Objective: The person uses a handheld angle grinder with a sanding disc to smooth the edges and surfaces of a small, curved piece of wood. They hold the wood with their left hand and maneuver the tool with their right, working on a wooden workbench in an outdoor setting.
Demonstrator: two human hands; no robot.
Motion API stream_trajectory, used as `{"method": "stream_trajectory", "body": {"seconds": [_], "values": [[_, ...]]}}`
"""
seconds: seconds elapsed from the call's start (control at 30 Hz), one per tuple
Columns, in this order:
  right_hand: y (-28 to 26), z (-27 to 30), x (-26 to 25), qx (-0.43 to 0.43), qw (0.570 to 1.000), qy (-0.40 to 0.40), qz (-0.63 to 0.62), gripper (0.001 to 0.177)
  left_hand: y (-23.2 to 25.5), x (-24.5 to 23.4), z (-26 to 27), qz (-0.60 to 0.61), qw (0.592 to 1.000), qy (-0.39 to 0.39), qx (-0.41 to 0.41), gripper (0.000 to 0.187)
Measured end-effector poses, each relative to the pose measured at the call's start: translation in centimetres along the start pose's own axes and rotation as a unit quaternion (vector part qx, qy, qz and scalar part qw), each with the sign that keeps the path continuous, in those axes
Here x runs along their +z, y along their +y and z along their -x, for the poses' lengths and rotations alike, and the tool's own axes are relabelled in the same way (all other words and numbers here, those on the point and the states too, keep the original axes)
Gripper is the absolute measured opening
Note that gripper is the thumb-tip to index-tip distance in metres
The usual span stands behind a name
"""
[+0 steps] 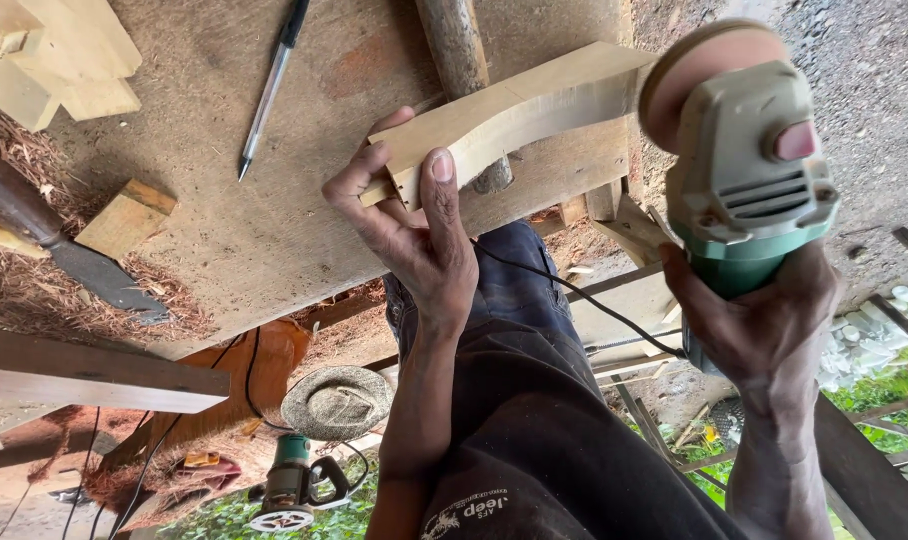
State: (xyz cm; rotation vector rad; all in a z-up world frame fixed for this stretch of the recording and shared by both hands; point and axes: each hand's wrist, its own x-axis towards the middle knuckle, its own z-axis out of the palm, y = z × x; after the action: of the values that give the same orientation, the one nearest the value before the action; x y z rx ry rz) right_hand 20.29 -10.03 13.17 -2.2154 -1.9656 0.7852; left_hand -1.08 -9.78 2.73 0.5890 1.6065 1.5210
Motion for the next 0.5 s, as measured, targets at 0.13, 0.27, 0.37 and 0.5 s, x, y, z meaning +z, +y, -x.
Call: {"method": "stream_trajectory", "body": {"seconds": [0.13, 0.27, 0.37, 0.5], "values": [[-2.1, -0.7, 0.5, 0.009, 0.997, -0.069, -0.021, 0.055, -0.5, 0.0, -0.1, -0.019, 0.999, -0.005, 0.038, 0.029], [-2.1, -0.9, 1.3, 0.001, 0.996, -0.08, 0.025, 0.086, 0.0, 0.2, -0.2, -0.054, 0.997, 0.005, 0.046, 0.026], [-2.3, -1.5, 0.6, -0.001, 0.996, -0.092, -0.012, 0.077, 0.3, 0.1, -0.3, -0.064, 0.997, -0.001, 0.032, 0.027], [-0.7, -1.2, 0.4, 0.003, 0.997, -0.07, -0.013, 0.063, 0.3, 0.2, -0.4, -0.062, 0.997, 0.001, 0.036, 0.027]]}}
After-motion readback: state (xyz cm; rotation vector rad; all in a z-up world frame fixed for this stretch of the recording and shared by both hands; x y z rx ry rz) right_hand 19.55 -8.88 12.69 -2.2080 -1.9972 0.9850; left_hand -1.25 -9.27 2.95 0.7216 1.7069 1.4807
